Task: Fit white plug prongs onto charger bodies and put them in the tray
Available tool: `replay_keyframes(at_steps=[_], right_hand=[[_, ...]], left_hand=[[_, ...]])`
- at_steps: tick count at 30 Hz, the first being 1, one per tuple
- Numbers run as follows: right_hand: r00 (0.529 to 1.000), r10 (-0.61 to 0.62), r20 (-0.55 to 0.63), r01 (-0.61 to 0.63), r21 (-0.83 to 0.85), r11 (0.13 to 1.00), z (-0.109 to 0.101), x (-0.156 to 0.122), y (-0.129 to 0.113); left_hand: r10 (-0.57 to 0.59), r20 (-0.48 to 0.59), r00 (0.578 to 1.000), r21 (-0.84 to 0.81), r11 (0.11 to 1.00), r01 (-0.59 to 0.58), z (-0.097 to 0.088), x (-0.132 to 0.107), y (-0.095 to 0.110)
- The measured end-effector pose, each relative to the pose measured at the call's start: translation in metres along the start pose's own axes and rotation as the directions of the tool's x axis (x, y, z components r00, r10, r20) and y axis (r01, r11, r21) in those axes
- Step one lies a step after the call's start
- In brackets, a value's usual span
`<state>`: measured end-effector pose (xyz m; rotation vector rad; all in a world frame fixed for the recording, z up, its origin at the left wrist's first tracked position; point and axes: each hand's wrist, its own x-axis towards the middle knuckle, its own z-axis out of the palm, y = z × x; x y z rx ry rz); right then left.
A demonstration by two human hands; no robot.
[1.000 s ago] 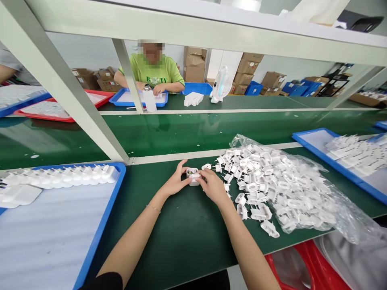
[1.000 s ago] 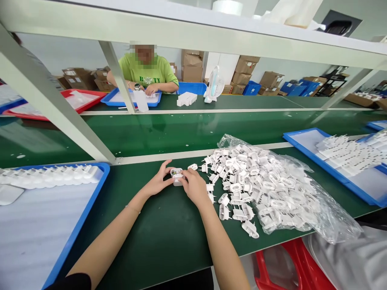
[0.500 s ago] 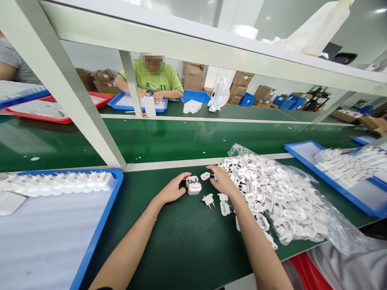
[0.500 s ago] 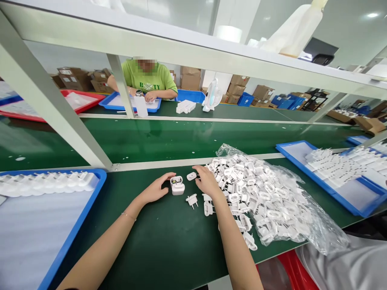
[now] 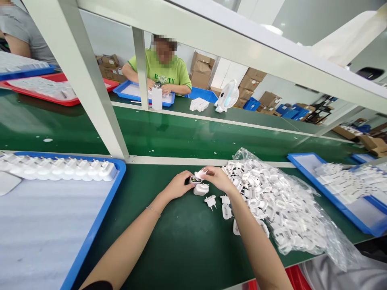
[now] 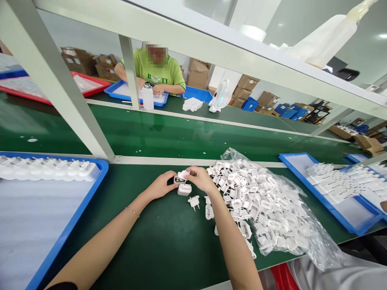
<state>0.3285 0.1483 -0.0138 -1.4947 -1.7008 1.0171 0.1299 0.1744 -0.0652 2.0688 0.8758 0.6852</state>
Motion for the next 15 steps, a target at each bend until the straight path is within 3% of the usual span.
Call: replay_keyframes(at_steps=[2, 7, 11, 15], right_hand=[[1.000, -0.014, 0.021, 0.016, -0.067, 0.998, 0.002, 0.003, -0.004], [1.000, -0.015, 0.007, 0.015, 0.031, 0.999, 0.000, 0.006, -0.004], [0.998, -0.061, 0.024, 0.065, -0.238, 0.969, 0.000, 0.003, -0.012], [0.993, -0.108, 0.050, 0.119, -0.486, 0.866, 0.002, 0.000, -0.024]], left_hand=[[0.003, -0.007, 1.000, 0.009, 1.000, -0.003, 0.000, 0.000, 0.000], [0.010, -0.002, 1.000, -0.002, 1.000, -0.010, 0.000, 0.001, 0.001], [0.005, 0.002, 1.000, 0.000, 1.000, -0.005, 0.001, 0.002, 0.000], [0.003, -0.002, 1.000, -0.001, 1.000, -0.003, 0.001, 0.002, -0.001]])
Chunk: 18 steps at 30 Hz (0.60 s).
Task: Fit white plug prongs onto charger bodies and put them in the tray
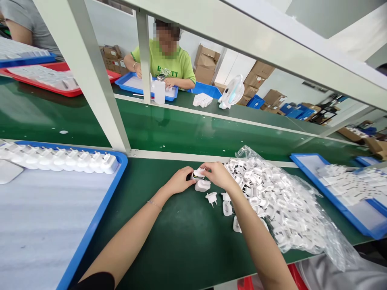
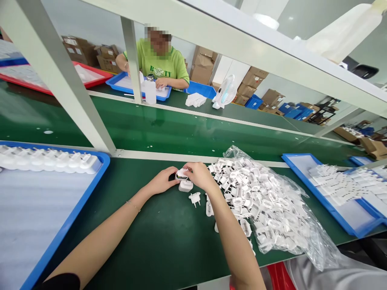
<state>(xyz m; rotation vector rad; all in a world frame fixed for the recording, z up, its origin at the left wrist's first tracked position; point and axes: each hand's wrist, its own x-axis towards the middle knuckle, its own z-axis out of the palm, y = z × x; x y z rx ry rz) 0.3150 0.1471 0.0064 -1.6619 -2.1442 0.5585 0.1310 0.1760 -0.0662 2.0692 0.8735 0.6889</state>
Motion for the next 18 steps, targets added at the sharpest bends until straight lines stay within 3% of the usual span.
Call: replay_keyframes(at_steps=[18], right_hand=[[0.994, 0.045, 0.102, -0.005, -0.361, 0.933, -0.004, 0.001, -0.026]], left_hand=[[0.016, -0.018, 1.000, -0.022, 1.000, -0.016, 0.002, 0.000, -0.001]])
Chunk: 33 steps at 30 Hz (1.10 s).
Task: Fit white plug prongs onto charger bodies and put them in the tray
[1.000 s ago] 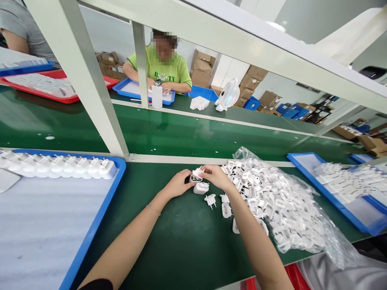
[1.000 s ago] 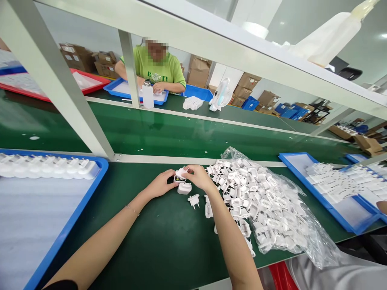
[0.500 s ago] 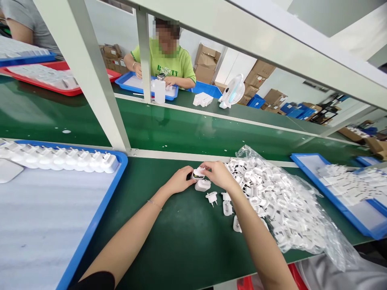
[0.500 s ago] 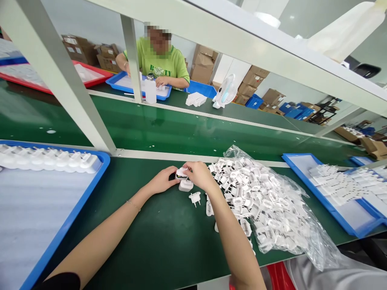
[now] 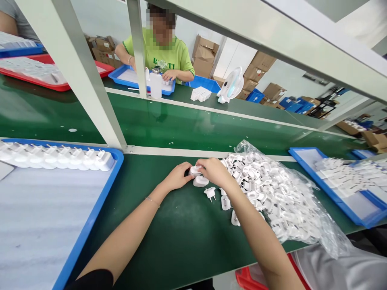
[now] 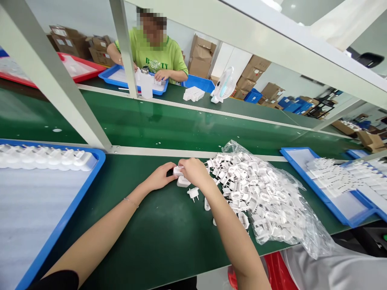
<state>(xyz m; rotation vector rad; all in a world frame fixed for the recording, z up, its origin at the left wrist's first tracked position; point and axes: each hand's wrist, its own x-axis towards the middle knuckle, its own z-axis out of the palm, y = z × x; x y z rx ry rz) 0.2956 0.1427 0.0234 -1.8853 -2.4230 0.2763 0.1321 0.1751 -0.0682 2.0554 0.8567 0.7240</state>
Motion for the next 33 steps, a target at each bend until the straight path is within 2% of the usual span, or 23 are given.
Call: replay_keyframes(at_steps=[5, 9, 12, 15, 21, 23, 26, 28, 29, 30, 32, 33], right_hand=[[0.997, -0.001, 0.075, 0.012, -0.140, 0.990, -0.010, 0.004, -0.011], [0.991, 0.003, 0.136, 0.025, -0.207, 0.978, -0.017, 0.011, -0.021], [0.985, 0.023, 0.168, 0.016, -0.230, 0.973, -0.020, 0.014, -0.028], [0.984, 0.032, 0.177, 0.007, -0.213, 0.977, -0.021, 0.016, -0.035], [0.988, 0.045, 0.149, -0.024, -0.136, 0.990, -0.017, 0.018, -0.042], [0.990, 0.026, 0.136, -0.014, -0.088, 0.996, -0.019, 0.018, -0.036], [0.989, -0.045, 0.142, 0.043, 0.015, 0.999, -0.022, 0.012, -0.013], [0.997, -0.050, 0.052, 0.038, 0.208, 0.977, -0.021, 0.003, 0.006], [0.998, 0.007, -0.055, 0.014, 0.380, 0.925, -0.018, -0.003, 0.014], [0.979, 0.111, -0.168, -0.001, 0.547, 0.837, -0.014, -0.009, 0.020], [0.875, 0.340, -0.344, 0.033, 0.745, 0.667, -0.003, -0.024, 0.023], [0.816, 0.407, -0.411, 0.072, 0.770, 0.634, 0.004, -0.031, 0.020]], left_hand=[[-0.018, 0.013, 1.000, 0.010, 1.000, 0.018, -0.002, -0.001, 0.003], [-0.036, 0.041, 0.999, -0.114, 0.993, 0.040, -0.005, -0.001, 0.007], [-0.094, 0.031, 0.995, -0.190, 0.977, 0.099, -0.004, 0.002, 0.008], [-0.123, 0.017, 0.992, -0.215, 0.969, 0.124, 0.000, 0.005, 0.007], [-0.110, 0.007, 0.994, -0.209, 0.972, 0.109, 0.004, 0.007, 0.007], [-0.108, 0.009, 0.994, -0.218, 0.970, 0.107, 0.003, 0.007, 0.006], [-0.104, 0.025, 0.994, -0.242, 0.964, 0.106, 0.000, 0.005, 0.003], [-0.121, -0.002, 0.993, -0.268, 0.956, 0.116, -0.002, 0.004, 0.001], [-0.131, -0.024, 0.991, -0.291, 0.949, 0.118, -0.003, 0.003, -0.001], [-0.151, -0.052, 0.987, -0.350, 0.929, 0.123, -0.004, 0.003, -0.002], [-0.202, -0.100, 0.974, -0.524, 0.843, 0.122, -0.007, 0.002, -0.003], [-0.224, -0.114, 0.968, -0.603, 0.790, 0.112, -0.009, 0.001, -0.003]])
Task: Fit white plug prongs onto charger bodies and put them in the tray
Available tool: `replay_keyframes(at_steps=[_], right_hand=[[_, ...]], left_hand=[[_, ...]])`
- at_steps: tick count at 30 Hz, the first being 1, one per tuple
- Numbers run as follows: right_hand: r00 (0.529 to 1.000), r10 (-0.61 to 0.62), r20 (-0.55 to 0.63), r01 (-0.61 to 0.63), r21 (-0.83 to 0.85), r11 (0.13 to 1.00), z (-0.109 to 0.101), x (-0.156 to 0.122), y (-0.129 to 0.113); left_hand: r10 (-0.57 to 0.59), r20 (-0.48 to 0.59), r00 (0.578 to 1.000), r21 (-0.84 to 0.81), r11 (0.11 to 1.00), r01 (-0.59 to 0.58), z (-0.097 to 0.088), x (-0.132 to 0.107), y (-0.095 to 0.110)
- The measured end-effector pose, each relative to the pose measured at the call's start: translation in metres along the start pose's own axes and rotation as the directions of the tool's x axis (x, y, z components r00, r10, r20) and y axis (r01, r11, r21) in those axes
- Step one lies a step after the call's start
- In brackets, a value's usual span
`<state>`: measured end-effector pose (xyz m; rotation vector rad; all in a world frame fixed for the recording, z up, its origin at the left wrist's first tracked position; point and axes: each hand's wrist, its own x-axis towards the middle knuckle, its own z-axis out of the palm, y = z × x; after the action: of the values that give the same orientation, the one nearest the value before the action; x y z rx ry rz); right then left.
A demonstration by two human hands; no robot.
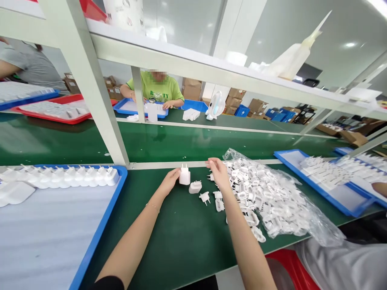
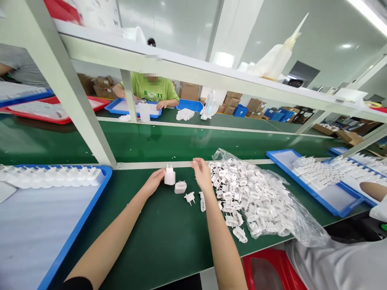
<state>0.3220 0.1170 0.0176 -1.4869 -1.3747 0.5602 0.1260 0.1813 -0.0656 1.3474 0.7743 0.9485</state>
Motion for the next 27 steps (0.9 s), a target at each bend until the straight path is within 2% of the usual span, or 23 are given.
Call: replay_keyframes(at_steps=[2, 4, 8, 10, 11, 14, 17, 19, 21, 23, 25, 27], right_hand=[[0.991, -0.089, -0.103, 0.089, -0.002, 0.996, 0.010, -0.021, 0.001], [0.969, -0.223, -0.107, 0.211, -0.116, 0.971, 0.024, -0.039, -0.003], [0.898, -0.434, 0.067, 0.429, -0.348, 0.834, 0.049, -0.058, -0.017], [0.850, -0.505, 0.148, 0.520, -0.385, 0.762, 0.055, -0.059, -0.024], [0.830, -0.538, 0.149, 0.549, -0.386, 0.741, 0.056, -0.058, -0.027], [0.803, -0.595, 0.009, 0.568, -0.311, 0.762, 0.051, -0.049, -0.041], [0.774, -0.597, -0.213, 0.589, -0.105, 0.801, 0.039, -0.040, -0.064], [0.746, -0.591, -0.307, 0.634, 0.057, 0.771, 0.031, -0.038, -0.083], [0.746, -0.597, -0.295, 0.657, 0.179, 0.733, 0.025, -0.040, -0.099], [0.753, -0.600, -0.269, 0.657, 0.252, 0.711, 0.023, -0.046, -0.111], [0.743, -0.585, -0.325, 0.667, 0.288, 0.687, 0.025, -0.050, -0.116], [0.688, -0.571, -0.448, 0.717, 0.295, 0.632, 0.028, -0.053, -0.117]], left_hand=[[-0.018, -0.024, 1.000, -0.166, 0.986, 0.014, -0.002, -0.002, 0.004], [-0.026, 0.008, 1.000, -0.254, 0.967, 0.027, -0.004, -0.006, 0.010], [-0.061, 0.056, 0.997, -0.389, 0.918, 0.078, 0.000, -0.015, 0.027], [-0.080, 0.005, 0.997, -0.383, 0.920, 0.076, 0.010, -0.019, 0.041], [-0.086, -0.028, 0.996, -0.369, 0.927, 0.070, 0.016, -0.022, 0.050], [-0.025, -0.104, 0.994, -0.266, 0.964, -0.003, 0.035, -0.034, 0.086], [0.217, -0.082, 0.973, -0.081, 0.971, -0.224, 0.046, -0.052, 0.118], [0.393, -0.006, 0.920, 0.039, 0.919, -0.392, 0.045, -0.065, 0.131], [0.516, 0.036, 0.856, 0.139, 0.845, -0.516, 0.039, -0.075, 0.136], [0.615, 0.032, 0.788, 0.264, 0.755, -0.600, 0.032, -0.081, 0.138], [0.705, 0.076, 0.705, 0.398, 0.627, -0.670, 0.027, -0.086, 0.141], [0.769, 0.183, 0.613, 0.490, 0.469, -0.735, 0.028, -0.089, 0.147]])
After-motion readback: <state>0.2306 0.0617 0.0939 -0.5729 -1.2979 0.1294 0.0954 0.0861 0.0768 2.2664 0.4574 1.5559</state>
